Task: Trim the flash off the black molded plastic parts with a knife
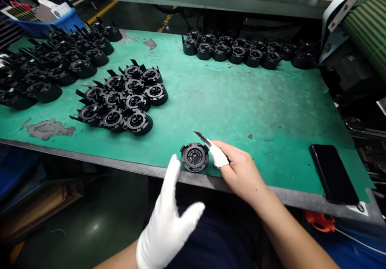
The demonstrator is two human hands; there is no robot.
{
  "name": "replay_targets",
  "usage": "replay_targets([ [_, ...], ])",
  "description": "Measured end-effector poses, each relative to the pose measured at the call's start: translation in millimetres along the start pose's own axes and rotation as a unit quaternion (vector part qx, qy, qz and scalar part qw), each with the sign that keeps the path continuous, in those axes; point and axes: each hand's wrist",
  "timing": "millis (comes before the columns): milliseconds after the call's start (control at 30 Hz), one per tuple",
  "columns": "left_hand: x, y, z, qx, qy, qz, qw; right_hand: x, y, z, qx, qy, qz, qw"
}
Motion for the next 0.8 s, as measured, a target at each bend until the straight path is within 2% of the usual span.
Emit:
replay_targets([
  [67, -4.9, 21, -3, -0.001, -0.025, 0.006, 1.0, -17, -6, 5, -0.039, -0.086, -0.038, 0.995],
  [133, -8.0, 48, -6, 0.016, -0.039, -0.018, 0.999, -26, -13, 6, -0.051, -0.166, -0.076, 0.982],
  [233, -9.5, 79, -11, 0.05, -0.035, -0.046, 0.997, -25, -22, 6, -0.047, -0.252, -0.124, 0.959],
  [300, -9.4, 88, -12, 0.067, -0.03, -0.049, 0.996, -21, -26, 4, -0.042, -0.275, -0.137, 0.951],
  [567, -5.9, 83, -15, 0.068, -0.047, -0.027, 0.996, -6, -40, -12, -0.009, -0.214, -0.125, 0.969],
  [700, -2.5, 78, -14, 0.055, -0.047, 0.001, 0.997, 2, -39, -14, 0.009, -0.165, -0.132, 0.977],
  [800, 0.9, 75, -13, 0.048, -0.049, 0.022, 0.997, 0, -35, -15, 0.02, -0.131, -0.15, 0.98],
])
Point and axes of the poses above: each hand's wrist, its own y-axis towards the middle knuckle, its own x-axis out of the palm, z = x × y, and after that the axes turned 5 degrees about -x, right-handed
